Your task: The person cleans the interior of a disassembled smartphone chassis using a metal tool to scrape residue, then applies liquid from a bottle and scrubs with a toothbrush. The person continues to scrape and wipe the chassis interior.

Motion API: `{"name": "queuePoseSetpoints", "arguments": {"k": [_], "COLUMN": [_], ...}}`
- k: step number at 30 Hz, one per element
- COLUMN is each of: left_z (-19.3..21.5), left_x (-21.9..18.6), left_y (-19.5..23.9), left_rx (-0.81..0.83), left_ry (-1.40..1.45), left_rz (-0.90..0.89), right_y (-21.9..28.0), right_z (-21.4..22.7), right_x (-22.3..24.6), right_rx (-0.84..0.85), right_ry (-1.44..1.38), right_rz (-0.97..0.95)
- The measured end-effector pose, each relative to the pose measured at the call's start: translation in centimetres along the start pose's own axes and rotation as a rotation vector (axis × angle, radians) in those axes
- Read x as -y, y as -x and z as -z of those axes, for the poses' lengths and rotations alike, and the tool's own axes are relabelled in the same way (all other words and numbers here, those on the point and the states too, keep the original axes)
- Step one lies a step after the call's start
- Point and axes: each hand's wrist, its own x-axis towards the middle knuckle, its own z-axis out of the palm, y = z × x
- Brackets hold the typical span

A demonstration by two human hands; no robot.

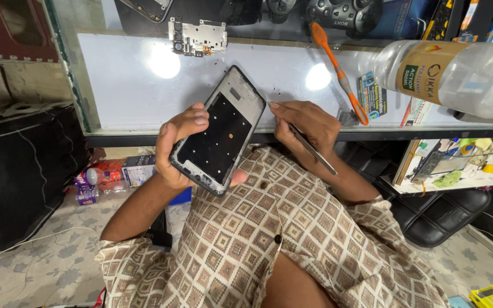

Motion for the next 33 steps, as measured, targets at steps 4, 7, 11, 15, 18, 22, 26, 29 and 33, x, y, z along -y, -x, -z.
{"name": "queuePoseSetpoints", "arguments": {"k": [4,7,11,15,18,22,26,29,33], "left_z": [0.2,0.3,0.2,0.2,0.2,-0.1,-0.4,-0.3,-0.2], "left_x": [0.1,0.1,0.0,0.0,0.0,0.2,0.0,-0.1,-0.2], "left_y": [-0.1,-0.2,-0.5,-0.8,-1.0,-1.1,-0.8,-0.7,-0.7], "left_rx": [0.005,0.011,0.008,-0.002,-0.003,-0.029,-0.049,-0.052,-0.024], "left_ry": [-0.026,-0.019,0.002,-0.046,-0.055,-0.032,-0.025,-0.013,-0.003], "left_rz": [-0.02,-0.013,-0.01,-0.052,-0.057,-0.06,-0.044,-0.035,-0.009], "right_y": [-0.7,-1.9,-3.2,-2.5,-2.0,-3.0,-4.4,-4.5,-4.6], "right_z": [1.5,1.4,0.2,1.0,1.6,0.2,-1.1,-0.5,0.8], "right_x": [0.8,0.8,0.8,2.0,2.6,2.1,2.0,2.9,3.8], "right_rx": [0.073,0.11,0.095,0.113,0.118,0.084,0.01,0.045,0.078], "right_ry": [0.03,0.008,-0.004,0.029,0.039,0.029,-0.017,0.004,0.015], "right_rz": [-0.011,-0.005,0.017,-0.032,-0.072,-0.082,-0.046,-0.099,-0.191]}}
